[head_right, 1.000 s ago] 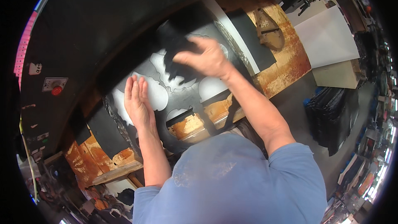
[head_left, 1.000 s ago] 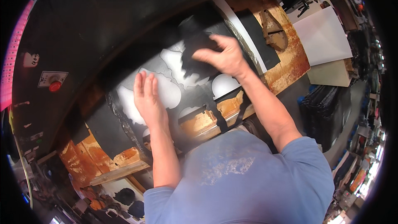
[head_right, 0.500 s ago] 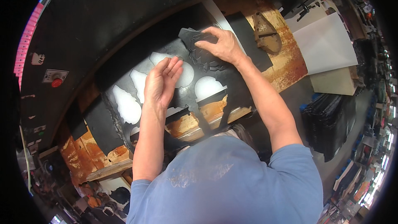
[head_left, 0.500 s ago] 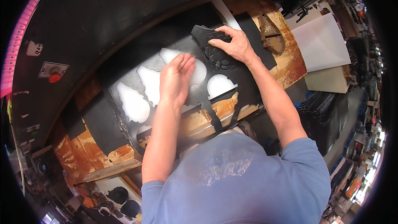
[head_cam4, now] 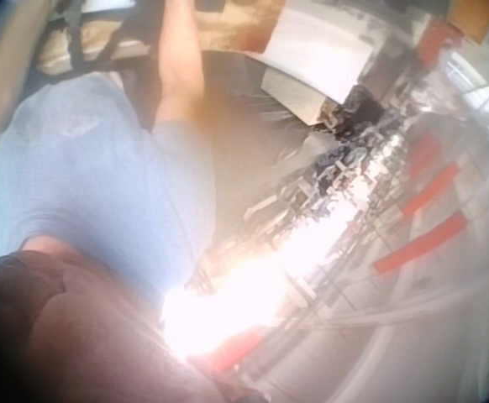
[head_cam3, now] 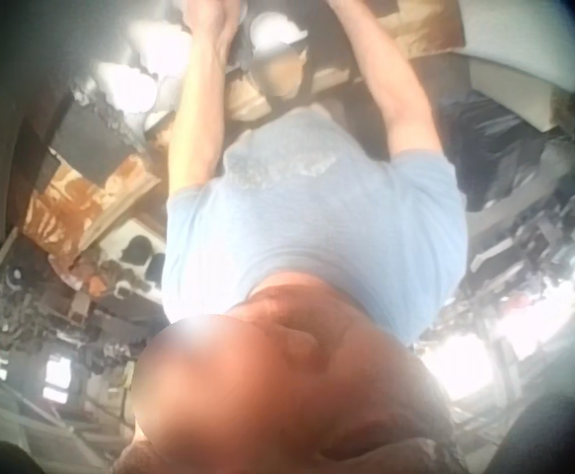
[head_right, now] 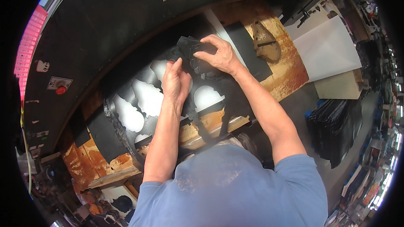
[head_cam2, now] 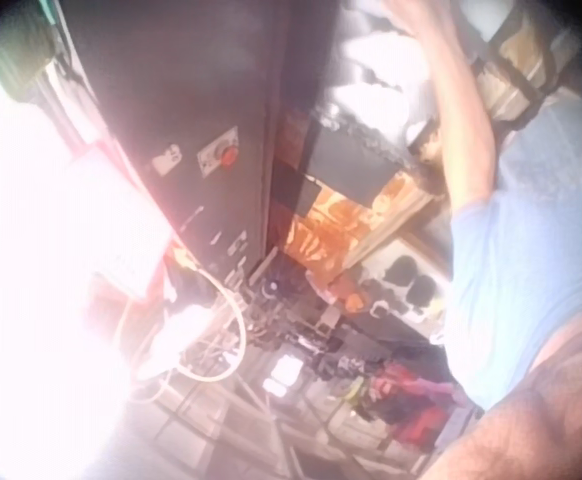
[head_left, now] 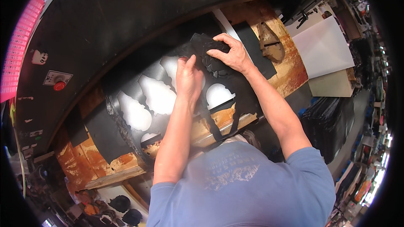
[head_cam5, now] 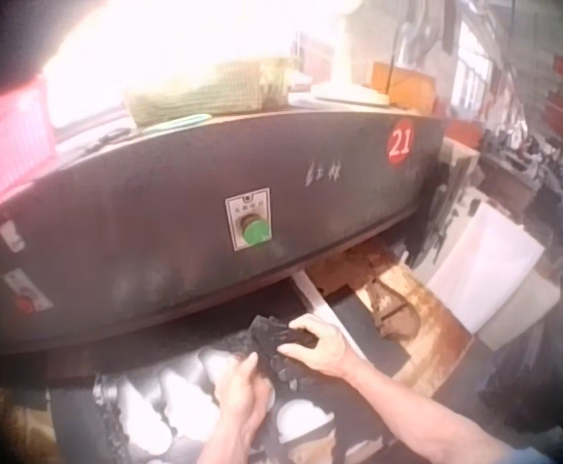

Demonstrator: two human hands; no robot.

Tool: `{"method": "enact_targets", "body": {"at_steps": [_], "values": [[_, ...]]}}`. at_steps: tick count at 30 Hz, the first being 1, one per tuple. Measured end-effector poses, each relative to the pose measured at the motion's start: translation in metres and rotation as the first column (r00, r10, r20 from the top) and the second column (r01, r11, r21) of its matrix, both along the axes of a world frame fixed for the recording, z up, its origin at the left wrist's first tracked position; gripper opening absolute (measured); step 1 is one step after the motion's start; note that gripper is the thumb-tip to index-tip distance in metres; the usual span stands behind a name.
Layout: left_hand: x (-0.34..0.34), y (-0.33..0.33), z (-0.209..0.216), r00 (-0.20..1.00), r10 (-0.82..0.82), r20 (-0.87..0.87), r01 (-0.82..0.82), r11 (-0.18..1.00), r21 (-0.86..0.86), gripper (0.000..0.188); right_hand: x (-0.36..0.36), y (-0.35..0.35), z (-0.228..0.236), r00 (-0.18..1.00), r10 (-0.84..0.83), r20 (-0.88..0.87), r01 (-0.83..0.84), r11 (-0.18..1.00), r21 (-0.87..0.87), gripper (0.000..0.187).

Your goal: The person places a large black sheet on a cutting machine, aligns a wooden template, and uses the machine to cut out shapes. They remove the cut pieces and repeat the process with new sheets, collecting the finished cutouts.

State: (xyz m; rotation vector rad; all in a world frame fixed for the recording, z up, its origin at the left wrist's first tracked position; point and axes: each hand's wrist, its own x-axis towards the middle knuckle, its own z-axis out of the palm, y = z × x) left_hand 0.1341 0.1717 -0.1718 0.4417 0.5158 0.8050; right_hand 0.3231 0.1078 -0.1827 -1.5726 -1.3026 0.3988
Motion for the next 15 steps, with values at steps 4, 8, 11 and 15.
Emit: {"method": "enact_targets", "body": {"at_steps": [4,8,11,15], "values": [[0.009,0.0,-0.004,1.0,0.019,0.02,-0.018,0.999,-0.03,0.015,0.005,0.0,0.005,0.986,0.052,-0.157,-0.054,0.998,-0.009,0.05],[0.008,0.001,-0.005,0.999,0.002,0.049,0.0,0.999,-0.033,0.017,0.008,-0.005,0.024,0.984,0.092,-0.154,-0.126,0.966,-0.225,0.048],[-0.001,0.0,-0.002,1.0,0.001,-0.012,0.0,0.999,0.055,0.023,0.005,-0.018,0.041,0.962,0.163,-0.219,-0.218,0.941,-0.258,0.037],[-0.031,0.001,0.009,0.961,-0.033,-0.274,0.029,0.999,-0.017,0.032,-0.005,-0.04,0.05,0.955,0.107,-0.275,-0.166,0.966,-0.198,0.027]]}}
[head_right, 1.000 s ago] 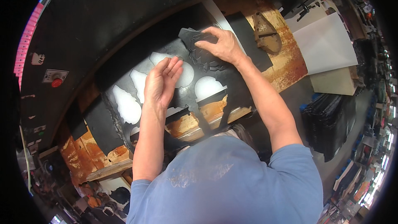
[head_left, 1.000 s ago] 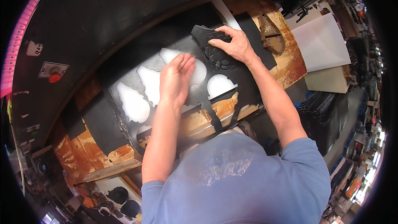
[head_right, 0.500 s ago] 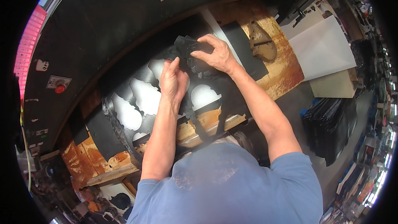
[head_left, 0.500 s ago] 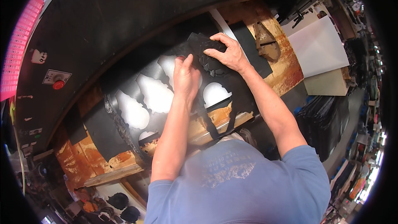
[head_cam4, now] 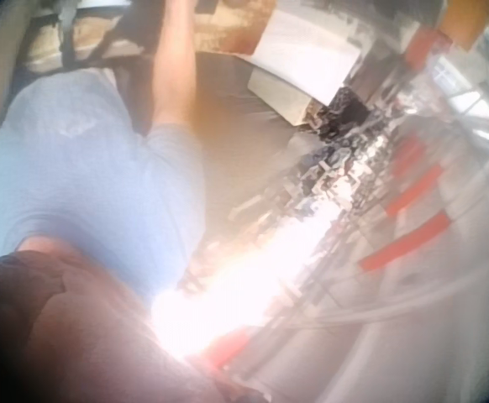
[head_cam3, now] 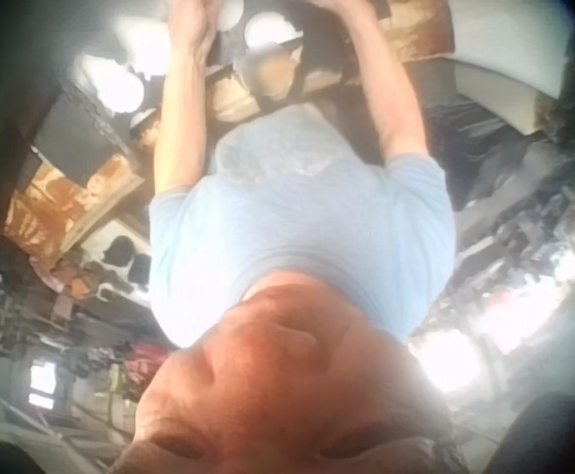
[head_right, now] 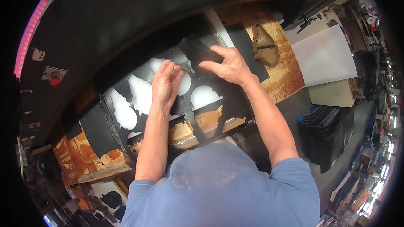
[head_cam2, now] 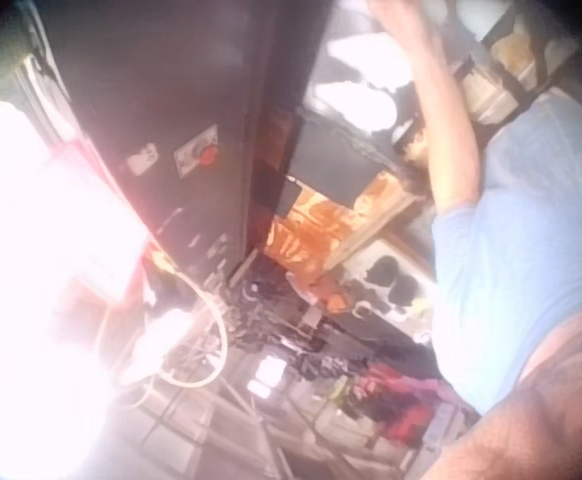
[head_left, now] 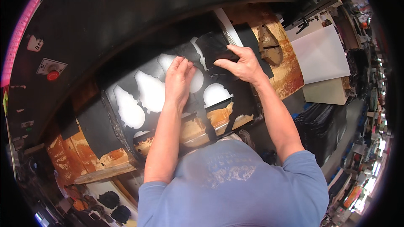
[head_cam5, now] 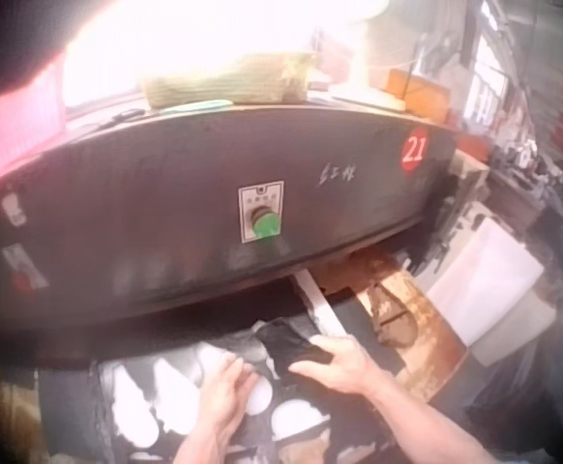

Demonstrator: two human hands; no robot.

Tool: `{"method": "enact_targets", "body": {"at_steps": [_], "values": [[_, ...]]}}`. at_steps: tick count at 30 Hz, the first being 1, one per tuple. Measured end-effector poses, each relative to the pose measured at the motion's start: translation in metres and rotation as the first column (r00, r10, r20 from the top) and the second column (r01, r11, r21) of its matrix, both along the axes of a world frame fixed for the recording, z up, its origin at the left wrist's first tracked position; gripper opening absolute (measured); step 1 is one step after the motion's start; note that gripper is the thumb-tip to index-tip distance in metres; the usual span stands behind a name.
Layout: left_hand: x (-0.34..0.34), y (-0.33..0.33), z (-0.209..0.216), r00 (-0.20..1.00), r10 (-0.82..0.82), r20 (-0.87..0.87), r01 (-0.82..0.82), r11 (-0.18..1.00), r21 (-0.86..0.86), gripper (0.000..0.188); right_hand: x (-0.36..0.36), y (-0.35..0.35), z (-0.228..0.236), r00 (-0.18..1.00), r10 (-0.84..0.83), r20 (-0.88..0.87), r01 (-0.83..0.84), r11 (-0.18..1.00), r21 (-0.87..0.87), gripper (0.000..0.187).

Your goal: The person places a large black sheet on a cutting machine, aligns a wooden template, and uses the machine to cut out shapes. They remove the cut pieces and repeat the process with new sheets, collecting the finished cutouts.

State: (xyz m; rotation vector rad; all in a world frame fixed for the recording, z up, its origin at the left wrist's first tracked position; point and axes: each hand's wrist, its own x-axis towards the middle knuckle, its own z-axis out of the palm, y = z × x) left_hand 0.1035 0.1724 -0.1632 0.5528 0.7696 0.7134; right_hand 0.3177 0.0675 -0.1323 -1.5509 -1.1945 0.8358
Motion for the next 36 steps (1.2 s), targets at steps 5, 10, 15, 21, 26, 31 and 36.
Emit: {"method": "enact_targets", "body": {"at_steps": [5,10,15,21,26,31,36], "values": [[-0.025,-0.018,0.014,0.993,0.025,-0.112,-0.01,0.991,0.131,0.071,0.007,-0.013,0.009,0.848,-0.288,-0.446,0.377,0.918,0.123,0.022],[-0.025,-0.041,0.032,0.964,0.075,-0.256,0.015,0.943,0.333,0.075,-0.006,-0.017,0.023,0.81,-0.248,-0.531,0.349,0.932,0.096,0.021],[-0.018,-0.068,0.03,1.0,-0.008,-0.023,0.013,0.976,0.216,0.055,-0.098,-0.008,0.002,0.959,-0.229,-0.168,0.248,0.964,0.099,0.041],[-0.062,-0.068,0.017,0.983,0.164,0.083,-0.178,0.957,0.227,0.033,-0.125,0.0,-0.022,0.982,-0.003,-0.186,0.01,0.999,0.034,0.054],[-0.137,-0.065,0.032,0.879,0.422,0.22,-0.472,0.837,0.279,0.039,-0.109,0.03,-0.043,0.973,0.029,-0.227,-0.006,0.995,0.102,0.049],[-0.28,-0.094,0.03,0.471,0.851,0.233,-0.87,0.404,0.281,0.028,-0.101,0.041,-0.069,0.993,-0.028,0.116,0.021,0.998,0.061,0.032],[-0.426,-0.157,0.011,0.114,0.983,0.145,-0.96,0.071,0.271,0.023,-0.088,0.04,-0.081,0.979,-0.006,0.206,-0.007,0.998,0.062,0.03]]}}
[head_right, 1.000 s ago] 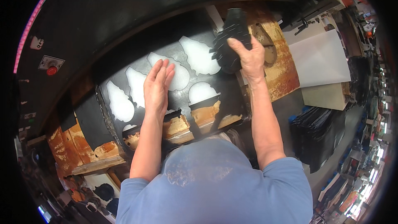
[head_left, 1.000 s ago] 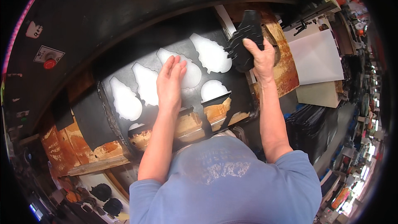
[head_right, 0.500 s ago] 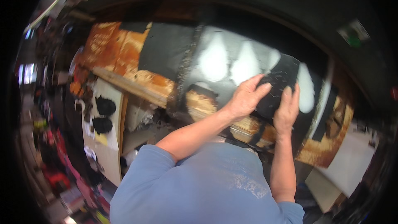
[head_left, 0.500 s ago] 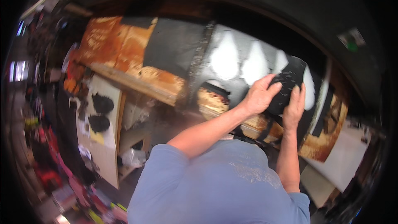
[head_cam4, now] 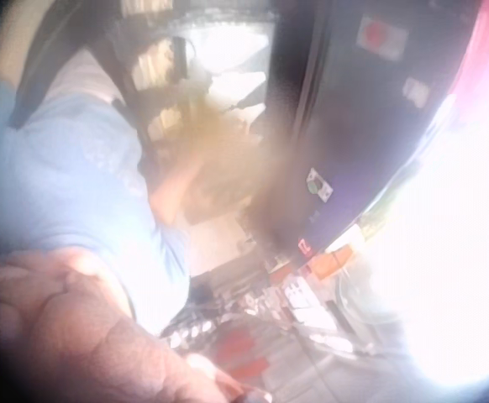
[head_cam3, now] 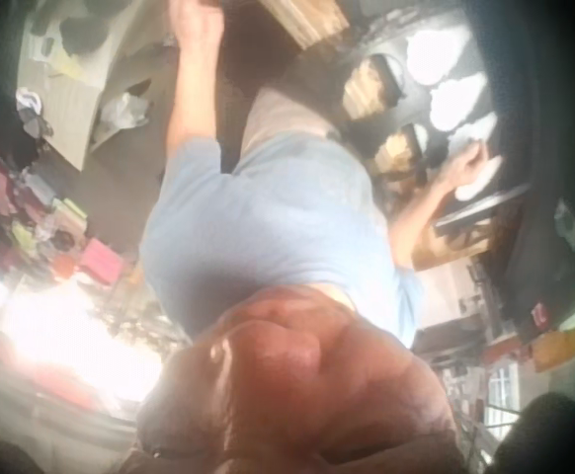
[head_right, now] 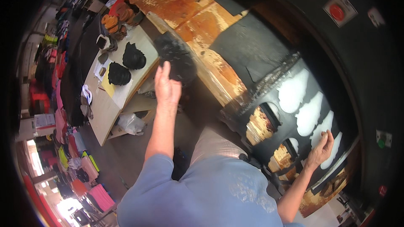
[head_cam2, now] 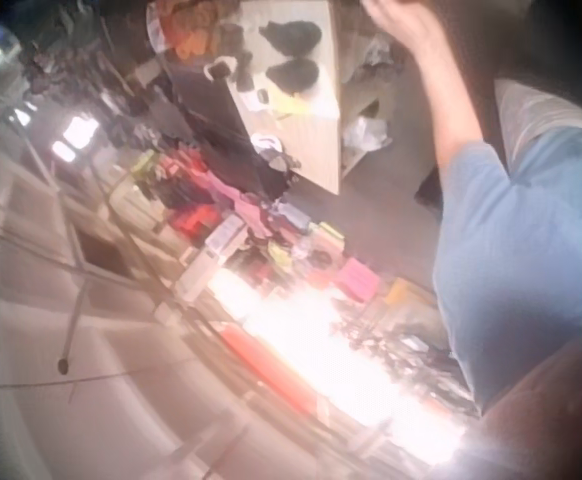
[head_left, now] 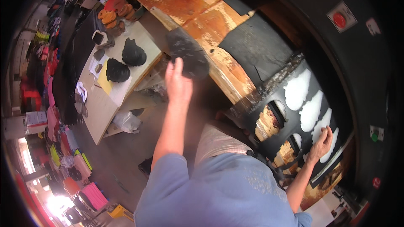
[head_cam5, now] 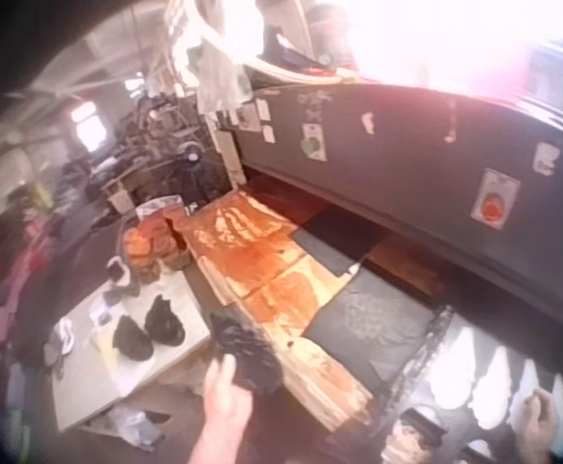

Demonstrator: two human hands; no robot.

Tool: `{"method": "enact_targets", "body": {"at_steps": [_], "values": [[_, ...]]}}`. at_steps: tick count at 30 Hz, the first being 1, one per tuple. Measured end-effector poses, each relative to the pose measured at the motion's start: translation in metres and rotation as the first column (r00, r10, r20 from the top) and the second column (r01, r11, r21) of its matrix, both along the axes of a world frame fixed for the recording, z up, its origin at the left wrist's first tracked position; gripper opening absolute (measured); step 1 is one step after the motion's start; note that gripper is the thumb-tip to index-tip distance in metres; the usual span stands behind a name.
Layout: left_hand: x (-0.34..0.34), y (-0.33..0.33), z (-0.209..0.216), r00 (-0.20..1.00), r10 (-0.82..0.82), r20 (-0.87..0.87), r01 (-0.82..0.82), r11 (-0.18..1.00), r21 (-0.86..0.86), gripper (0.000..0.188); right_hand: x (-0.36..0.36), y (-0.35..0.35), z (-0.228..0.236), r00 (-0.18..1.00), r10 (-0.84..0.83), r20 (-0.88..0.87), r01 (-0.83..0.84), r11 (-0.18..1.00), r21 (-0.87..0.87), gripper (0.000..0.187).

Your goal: The person places a large black sheet on a cutting machine, aligns a wooden template, and uses the machine to cut out shapes. They remove the cut pieces and repeat the process with new sheets, collecting the finished cutouts.

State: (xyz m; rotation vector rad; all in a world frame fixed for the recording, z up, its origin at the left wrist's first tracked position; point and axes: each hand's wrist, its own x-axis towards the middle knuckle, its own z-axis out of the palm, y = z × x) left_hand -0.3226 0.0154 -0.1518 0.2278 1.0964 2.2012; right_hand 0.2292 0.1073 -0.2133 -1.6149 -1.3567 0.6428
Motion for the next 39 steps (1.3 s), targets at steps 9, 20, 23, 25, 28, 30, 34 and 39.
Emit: {"method": "enact_targets", "body": {"at_steps": [9,20,23,25,28,30,34,39], "values": [[-0.22,-0.105,-0.059,0.868,0.497,-0.013,-0.478,0.829,-0.29,0.032,0.013,0.011,-0.007,0.959,-0.069,0.276,0.057,0.997,0.05,0.036],[-0.412,-0.087,-0.087,0.857,0.394,-0.333,-0.514,0.699,-0.496,0.027,0.014,0.016,-0.004,0.796,-0.049,0.604,0.033,0.999,0.038,0.037],[-0.438,-0.085,-0.111,0.804,0.3,-0.513,-0.585,0.552,-0.594,0.024,0.018,0.017,-0.006,0.796,-0.061,0.602,0.046,0.998,0.041,0.036],[-0.45,-0.089,-0.122,0.718,0.169,-0.675,-0.684,0.352,-0.639,0.036,0.018,0.017,-0.006,0.785,-0.055,0.618,0.039,0.998,0.04,0.032],[-0.472,-0.098,-0.129,0.636,-0.209,-0.743,-0.741,0.103,-0.664,0.059,0.009,0.011,-0.006,0.795,-0.078,0.602,0.057,0.997,0.053,0.03],[-0.488,-0.103,-0.129,0.647,-0.458,-0.61,-0.702,-0.045,-0.71,0.064,-0.002,0.008,-0.004,0.843,-0.104,0.527,0.091,0.995,0.051,0.03],[-0.493,-0.088,-0.116,0.557,-0.571,-0.603,-0.81,-0.213,-0.546,0.07,-0.021,0.004,0.005,0.794,-0.103,0.599,-0.007,0.984,0.178,0.02],[-0.363,0.015,-0.056,0.371,-0.315,-0.874,-0.691,0.536,-0.486,0.049,-0.04,0.008,0.026,0.846,-0.15,0.511,0.02,0.968,0.251,0.011]]}}
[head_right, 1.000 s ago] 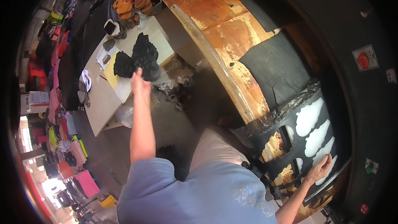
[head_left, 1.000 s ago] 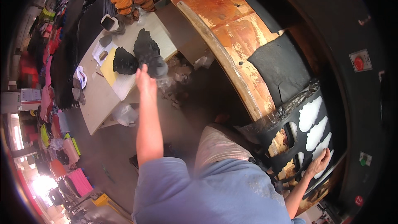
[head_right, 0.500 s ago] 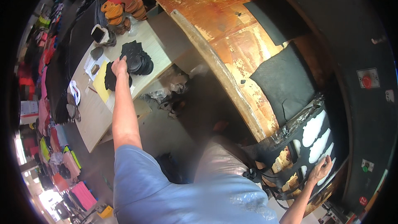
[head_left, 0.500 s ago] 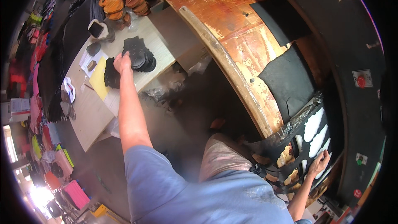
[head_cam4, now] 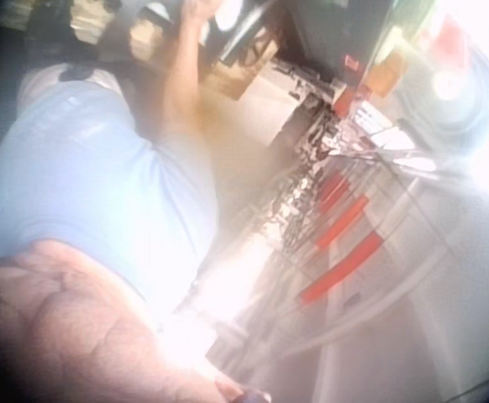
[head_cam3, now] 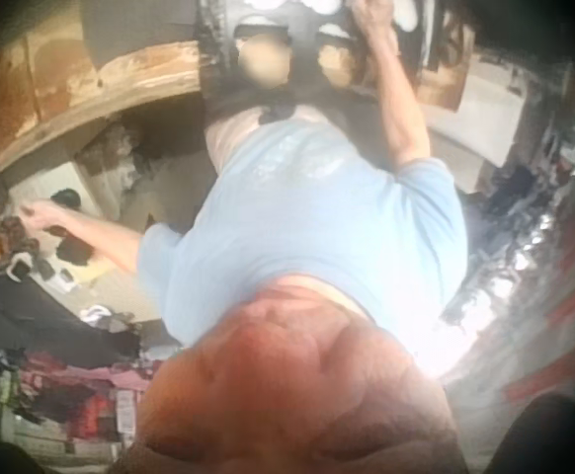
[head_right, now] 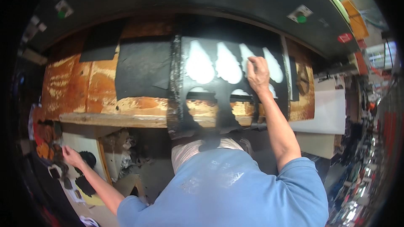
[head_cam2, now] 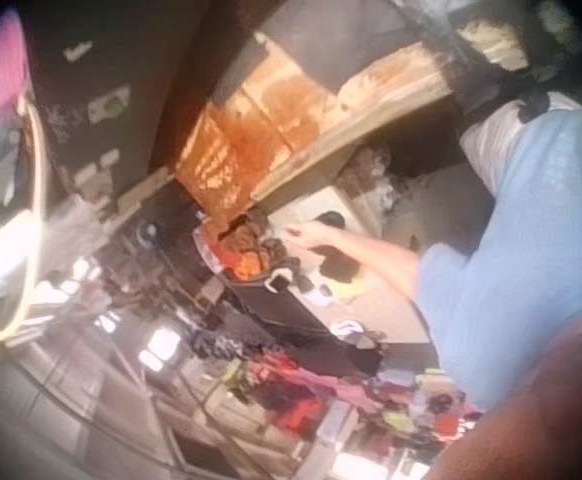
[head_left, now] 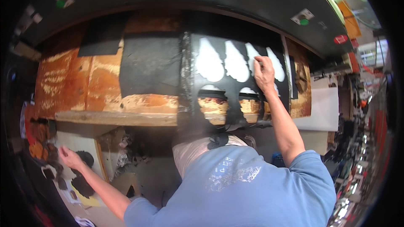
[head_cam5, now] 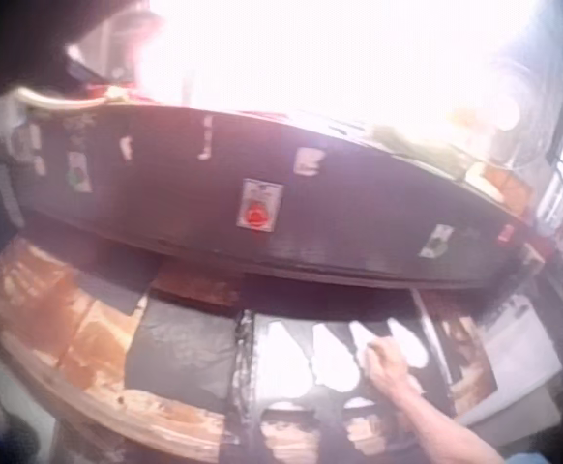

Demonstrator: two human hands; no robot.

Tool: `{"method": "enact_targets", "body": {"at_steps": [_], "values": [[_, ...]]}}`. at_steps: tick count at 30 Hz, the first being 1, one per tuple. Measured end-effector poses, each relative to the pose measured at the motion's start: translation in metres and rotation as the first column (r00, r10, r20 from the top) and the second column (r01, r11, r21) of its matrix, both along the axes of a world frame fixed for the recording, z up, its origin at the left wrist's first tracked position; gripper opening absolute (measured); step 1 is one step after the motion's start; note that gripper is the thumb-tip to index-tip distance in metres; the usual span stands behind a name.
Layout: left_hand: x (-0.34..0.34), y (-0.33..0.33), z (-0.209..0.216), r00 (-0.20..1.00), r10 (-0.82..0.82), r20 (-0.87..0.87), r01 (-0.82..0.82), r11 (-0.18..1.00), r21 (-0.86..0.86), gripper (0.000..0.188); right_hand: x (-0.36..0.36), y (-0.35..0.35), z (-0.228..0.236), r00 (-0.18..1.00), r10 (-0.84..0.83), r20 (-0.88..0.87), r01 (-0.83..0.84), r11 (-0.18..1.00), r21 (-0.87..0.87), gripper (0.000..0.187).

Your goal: The person places a large black sheet on a cutting machine, aligns a wooden template, and uses the machine to cut out shapes. They remove the cut pieces and repeat the process with new sheets, collecting the finished cutouts.

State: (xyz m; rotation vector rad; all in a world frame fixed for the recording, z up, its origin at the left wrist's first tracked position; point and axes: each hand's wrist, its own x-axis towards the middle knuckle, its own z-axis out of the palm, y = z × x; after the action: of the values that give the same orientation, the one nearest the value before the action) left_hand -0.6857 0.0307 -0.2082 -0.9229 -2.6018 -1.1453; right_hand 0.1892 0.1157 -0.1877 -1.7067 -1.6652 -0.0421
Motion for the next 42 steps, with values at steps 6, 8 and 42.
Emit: {"method": "enact_targets", "body": {"at_steps": [6,8,42], "values": [[0.358,0.116,0.075,0.245,-0.859,0.449,0.715,0.473,0.514,0.029,0.012,-0.009,0.016,0.998,0.02,-0.066,-0.016,0.998,0.066,0.014],[0.468,0.122,0.09,0.088,-0.82,0.565,0.811,0.388,0.438,0.031,0.051,-0.023,0.024,0.995,-0.102,-0.01,0.103,0.981,0.165,0.018],[0.79,-0.042,0.058,-0.332,-0.93,0.159,0.937,-0.344,-0.055,0.03,0.28,-0.098,-0.015,0.691,-0.714,0.114,0.686,0.597,-0.417,0.076]]}}
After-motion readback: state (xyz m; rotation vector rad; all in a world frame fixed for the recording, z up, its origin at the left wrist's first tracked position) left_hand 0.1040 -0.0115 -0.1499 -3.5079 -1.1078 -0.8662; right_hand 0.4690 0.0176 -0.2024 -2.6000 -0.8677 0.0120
